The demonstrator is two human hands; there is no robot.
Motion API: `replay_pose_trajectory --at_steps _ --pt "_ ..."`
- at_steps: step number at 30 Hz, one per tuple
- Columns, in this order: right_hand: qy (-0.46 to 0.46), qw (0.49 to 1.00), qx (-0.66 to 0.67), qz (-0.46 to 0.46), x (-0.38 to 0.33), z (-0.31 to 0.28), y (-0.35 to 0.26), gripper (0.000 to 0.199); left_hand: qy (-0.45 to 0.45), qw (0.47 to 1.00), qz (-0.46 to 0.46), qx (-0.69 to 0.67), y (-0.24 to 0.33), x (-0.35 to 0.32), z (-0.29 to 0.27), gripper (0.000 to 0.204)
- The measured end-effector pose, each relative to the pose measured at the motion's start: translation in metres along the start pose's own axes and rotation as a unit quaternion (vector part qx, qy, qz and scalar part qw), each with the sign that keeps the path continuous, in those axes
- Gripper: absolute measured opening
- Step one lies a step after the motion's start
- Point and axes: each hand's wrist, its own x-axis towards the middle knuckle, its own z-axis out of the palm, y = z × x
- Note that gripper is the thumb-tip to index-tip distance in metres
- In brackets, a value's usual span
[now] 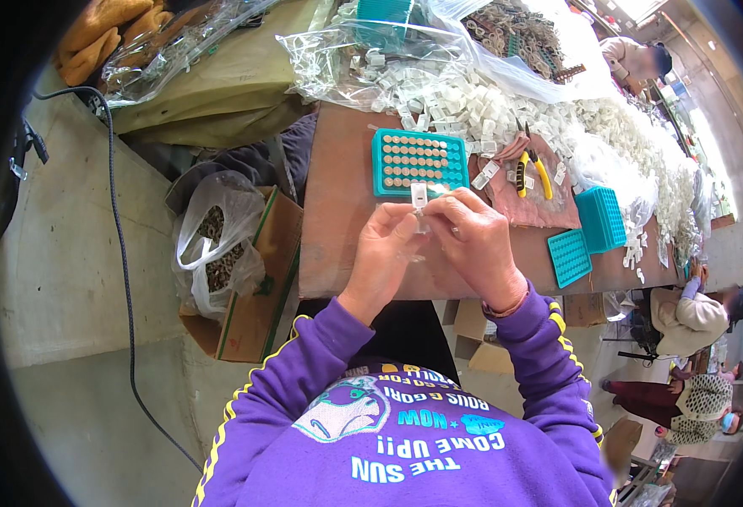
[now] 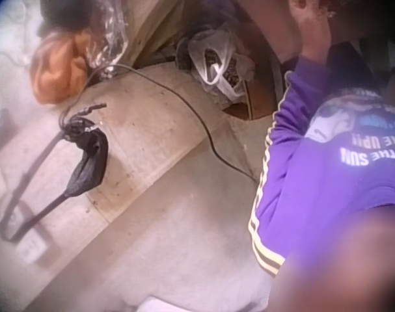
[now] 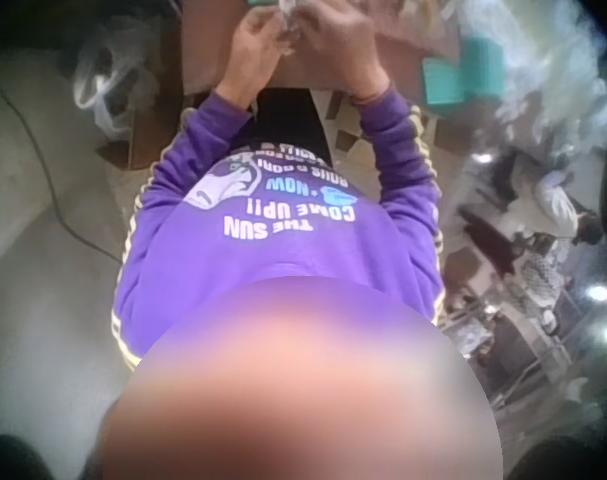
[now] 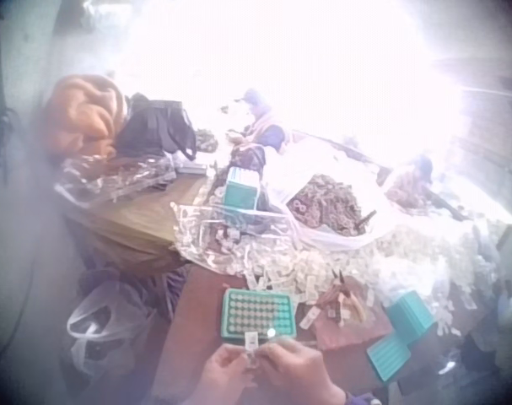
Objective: The person repeatedly picks small white plastic connectors and thin wires from a table, inserts the wires into the connectors, and places the assembled units into a teal tray. The person occasionally reaches into a nearby box to retrieve more connectors.
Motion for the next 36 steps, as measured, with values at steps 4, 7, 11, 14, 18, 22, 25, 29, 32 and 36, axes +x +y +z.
replay_pose_trajectory --at_steps 4,7,11,14,18,22,25,29,32,36 --pt "-0.031 0.999 -0.02 -0.008 -0.001 -0.002 -0.002 0.02 -0.01 1.0 0.006 0.003 0.001 0.0 0.001 0.017" --pt "-0.067 0.998 -0.013 -0.008 0.0 -0.008 -0.004 0.022 -0.001 1.0 -0.004 0.011 0.002 0.0 0.001 0.016" --pt "-0.048 0.999 -0.022 -0.002 -0.001 -0.012 -0.009 0.02 -0.01 1.0 -0.013 0.004 0.004 -0.001 0.001 0.016" --pt "0.01 1.0 0.012 0.007 -0.001 -0.009 -0.008 0.017 -0.01 1.0 -0.02 0.008 0.006 -0.002 0.002 0.016" --pt "0.006 0.997 0.069 0.031 0.001 -0.001 0.001 0.022 -0.008 1.0 -0.025 0.013 0.006 -0.002 0.003 0.017" --pt "0.0 0.999 -0.019 -0.032 -0.008 0.001 0.003 0.029 -0.003 0.999 -0.034 -0.003 0.005 -0.001 0.0 0.017" --pt "0.07 0.983 -0.096 -0.142 -0.015 0.015 0.003 0.034 0.025 0.999 -0.028 -0.037 0.001 0.001 0.0 0.016" --pt "0.113 0.984 -0.07 -0.116 -0.018 0.015 0.02 0.032 0.019 0.998 -0.024 -0.055 0.002 0.002 -0.001 0.018" --pt "0.095 0.98 -0.157 0.077 -0.01 0.007 0.044 0.019 0.011 0.998 -0.041 -0.045 0.005 0.001 -0.002 0.019" --pt "0.042 0.982 -0.177 0.05 -0.004 0.014 0.064 0.012 0.03 0.998 -0.044 -0.045 0.006 0.001 -0.001 0.017"
